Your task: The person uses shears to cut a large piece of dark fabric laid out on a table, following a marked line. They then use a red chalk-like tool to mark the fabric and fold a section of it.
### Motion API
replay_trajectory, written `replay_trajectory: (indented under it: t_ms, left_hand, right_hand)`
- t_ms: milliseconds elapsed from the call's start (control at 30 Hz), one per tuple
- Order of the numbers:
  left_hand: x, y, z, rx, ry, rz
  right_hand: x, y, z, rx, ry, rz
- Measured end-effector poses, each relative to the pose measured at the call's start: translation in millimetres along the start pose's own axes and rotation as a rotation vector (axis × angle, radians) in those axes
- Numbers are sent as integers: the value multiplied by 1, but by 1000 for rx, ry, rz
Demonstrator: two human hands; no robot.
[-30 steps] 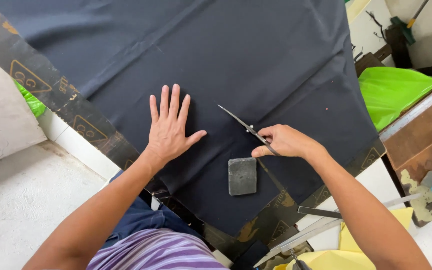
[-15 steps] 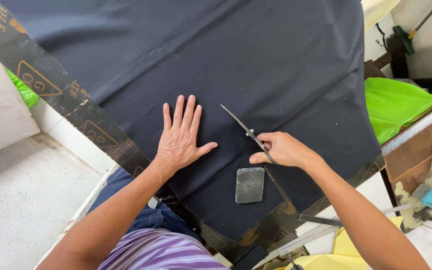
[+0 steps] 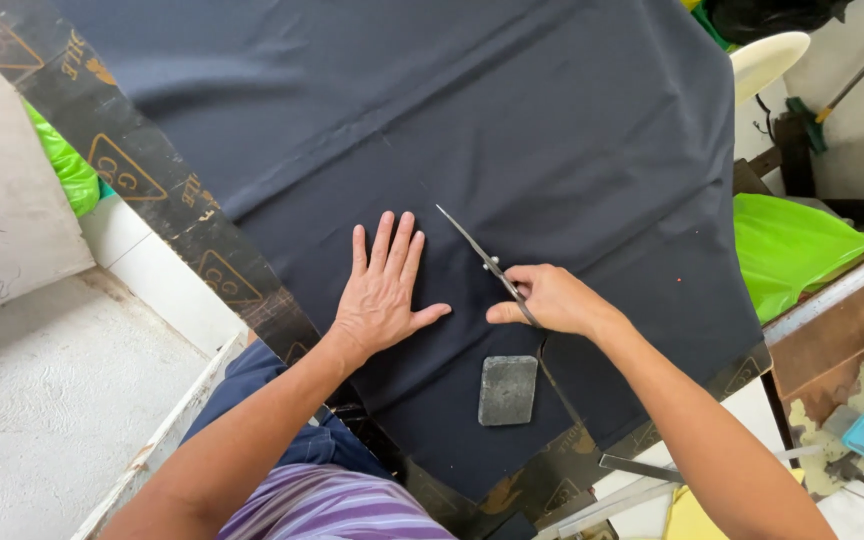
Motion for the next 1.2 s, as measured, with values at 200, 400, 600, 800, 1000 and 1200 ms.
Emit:
replay_trajectory:
  t_ms: [200, 400, 600, 800, 1000, 1200]
  left_hand:
    - [0, 3, 0, -6, 8, -14]
    - [2, 6, 1, -19, 29, 8]
    - [-1, 4, -1, -32, 27, -16]
    - [2, 4, -4, -39, 41, -4]
    - [0, 4, -3, -55, 46, -24]
    - [0, 6, -3, -64, 58, -32]
  right_hand:
    - [-3, -2, -9, 60, -101, 38]
    - [-4, 1, -26, 88, -113, 10]
    - [14, -5, -70, 119, -85, 19]
    - [13, -27, -49, 131, -101, 69]
    - [25, -21, -100, 175, -70, 53]
    - [28, -32, -104, 177, -69, 20]
Point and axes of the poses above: each hand's wrist, its own y-axis away from the middle knuckle, its own x-axis out of the back of the hand, z = x × y, the point moved 8 cm from there along -y, towards the middle knuckle, and after that the axes turned 15 degrees about -z, right-handed, at the moved point
